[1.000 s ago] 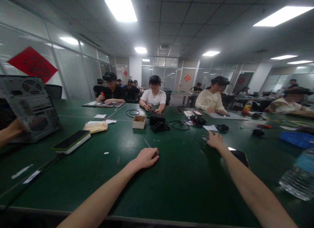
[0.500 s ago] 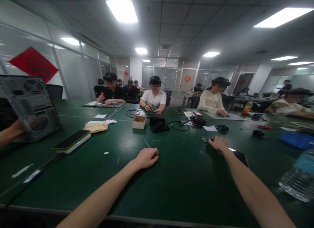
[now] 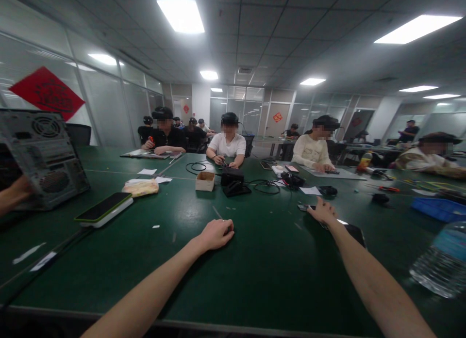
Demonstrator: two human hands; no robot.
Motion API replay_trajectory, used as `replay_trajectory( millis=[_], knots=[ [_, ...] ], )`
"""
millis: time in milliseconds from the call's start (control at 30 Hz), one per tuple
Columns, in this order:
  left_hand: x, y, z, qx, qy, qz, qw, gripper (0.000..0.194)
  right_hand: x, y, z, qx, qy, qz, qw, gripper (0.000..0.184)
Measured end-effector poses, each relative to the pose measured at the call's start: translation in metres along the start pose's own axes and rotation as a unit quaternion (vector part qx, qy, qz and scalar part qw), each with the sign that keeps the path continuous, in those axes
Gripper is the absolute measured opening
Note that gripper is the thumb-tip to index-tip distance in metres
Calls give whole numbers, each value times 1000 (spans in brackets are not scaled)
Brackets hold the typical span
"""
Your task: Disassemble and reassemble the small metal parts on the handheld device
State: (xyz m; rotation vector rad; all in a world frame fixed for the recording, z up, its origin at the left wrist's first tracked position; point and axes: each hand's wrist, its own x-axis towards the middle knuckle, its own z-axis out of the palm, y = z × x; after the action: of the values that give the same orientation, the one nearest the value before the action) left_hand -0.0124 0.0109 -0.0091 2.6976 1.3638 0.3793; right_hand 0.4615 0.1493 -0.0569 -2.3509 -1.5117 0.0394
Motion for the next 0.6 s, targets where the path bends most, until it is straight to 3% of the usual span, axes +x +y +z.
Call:
replay_trajectory(
  millis=[100, 300, 600],
  knots=[
    [1, -1, 2, 5, 1, 3, 1000, 12, 1, 0, 1, 4, -13, -3, 1000, 91],
    [0, 1, -1, 9, -7, -3, 1000, 11, -2, -1, 3, 3, 27, -28, 999, 89],
    [0, 1, -1, 9, -7, -7, 1000, 12, -3, -3, 0, 10, 6, -24, 1000, 94]
  ],
)
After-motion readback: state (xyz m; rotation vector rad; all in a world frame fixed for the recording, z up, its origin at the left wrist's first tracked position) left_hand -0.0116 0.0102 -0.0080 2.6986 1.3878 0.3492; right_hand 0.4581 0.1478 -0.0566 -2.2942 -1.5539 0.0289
